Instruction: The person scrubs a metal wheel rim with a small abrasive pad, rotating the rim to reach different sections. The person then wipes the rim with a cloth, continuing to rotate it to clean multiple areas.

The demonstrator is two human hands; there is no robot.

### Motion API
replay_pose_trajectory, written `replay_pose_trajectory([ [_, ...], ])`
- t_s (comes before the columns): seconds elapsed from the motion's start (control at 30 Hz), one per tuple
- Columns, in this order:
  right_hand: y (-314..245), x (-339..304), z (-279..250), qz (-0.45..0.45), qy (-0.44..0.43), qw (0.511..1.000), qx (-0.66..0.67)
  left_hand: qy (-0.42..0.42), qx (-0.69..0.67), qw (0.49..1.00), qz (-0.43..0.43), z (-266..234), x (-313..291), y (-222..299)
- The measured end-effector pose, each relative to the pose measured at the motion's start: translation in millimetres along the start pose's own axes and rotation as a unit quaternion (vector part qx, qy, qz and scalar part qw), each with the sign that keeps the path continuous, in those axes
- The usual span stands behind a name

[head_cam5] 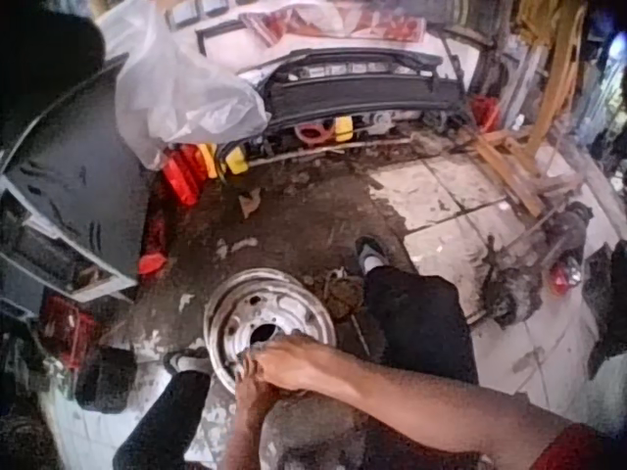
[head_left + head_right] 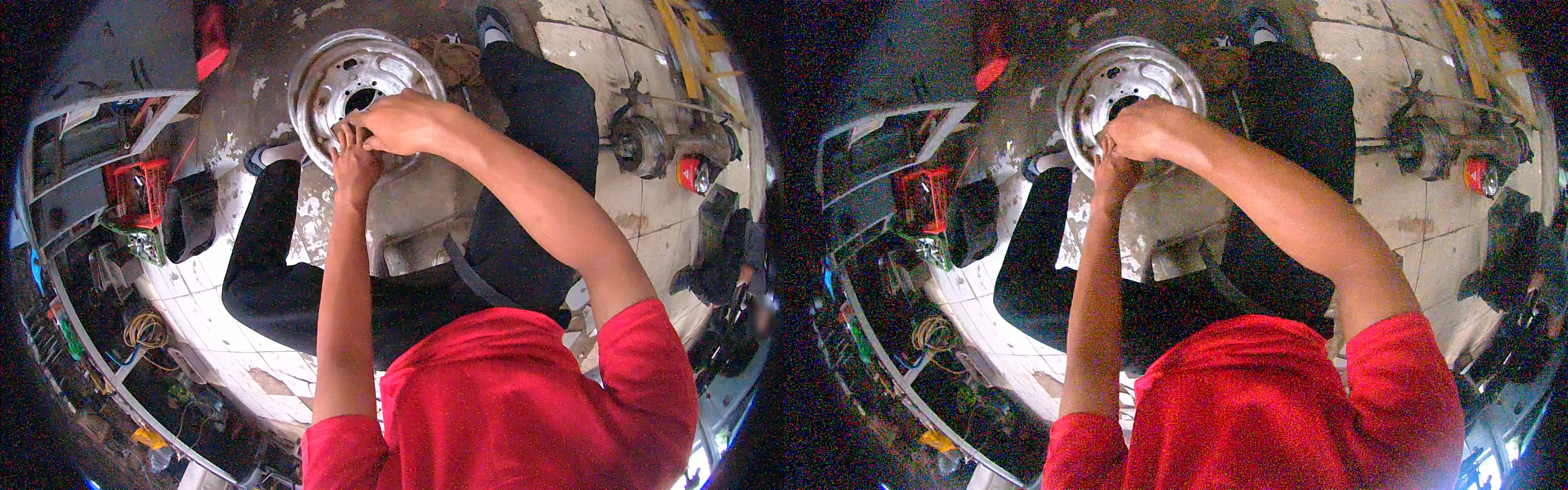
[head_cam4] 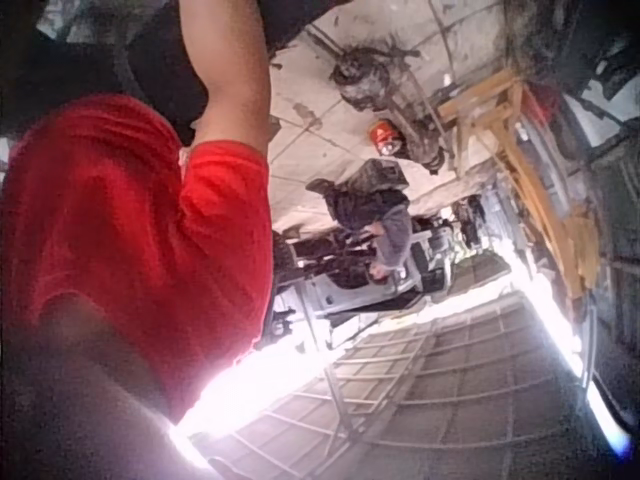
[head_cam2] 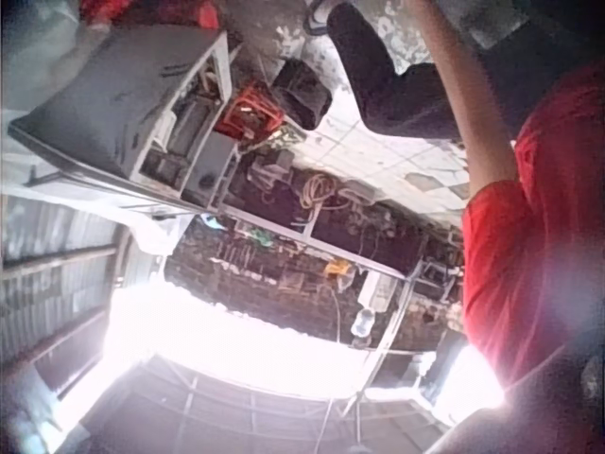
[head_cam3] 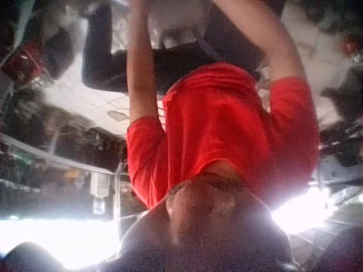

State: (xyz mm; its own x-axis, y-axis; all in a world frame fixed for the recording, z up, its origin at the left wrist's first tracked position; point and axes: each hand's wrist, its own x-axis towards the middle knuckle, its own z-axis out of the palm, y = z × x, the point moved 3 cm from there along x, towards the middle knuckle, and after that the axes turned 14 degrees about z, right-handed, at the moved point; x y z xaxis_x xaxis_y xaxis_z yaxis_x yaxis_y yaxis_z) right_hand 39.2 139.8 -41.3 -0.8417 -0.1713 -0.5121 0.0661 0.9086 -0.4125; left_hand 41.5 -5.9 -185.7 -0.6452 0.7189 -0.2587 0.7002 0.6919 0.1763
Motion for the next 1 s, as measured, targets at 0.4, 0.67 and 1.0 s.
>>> replay_pose_trajectory([
  [0.4, 8.2, 6.0, 2.6, 0.014, -0.012, 0.999, -0.031, 0.018, -0.014, 1.000, -0.002, -8.2, 0.4, 6.9],
  [0.67, -4.0, -0.2, -2.8, 0.005, -0.026, 1.000, -0.012, 0.002, -0.023, 1.000, -0.016, -8.9, 7.7, -3.9],
  [1.0, 2.3, 4.5, 4.1, 0.006, -0.020, 0.999, -0.035, 0.006, -0.001, 1.000, -0.005, -5.5, -4.1, 8.2],
])
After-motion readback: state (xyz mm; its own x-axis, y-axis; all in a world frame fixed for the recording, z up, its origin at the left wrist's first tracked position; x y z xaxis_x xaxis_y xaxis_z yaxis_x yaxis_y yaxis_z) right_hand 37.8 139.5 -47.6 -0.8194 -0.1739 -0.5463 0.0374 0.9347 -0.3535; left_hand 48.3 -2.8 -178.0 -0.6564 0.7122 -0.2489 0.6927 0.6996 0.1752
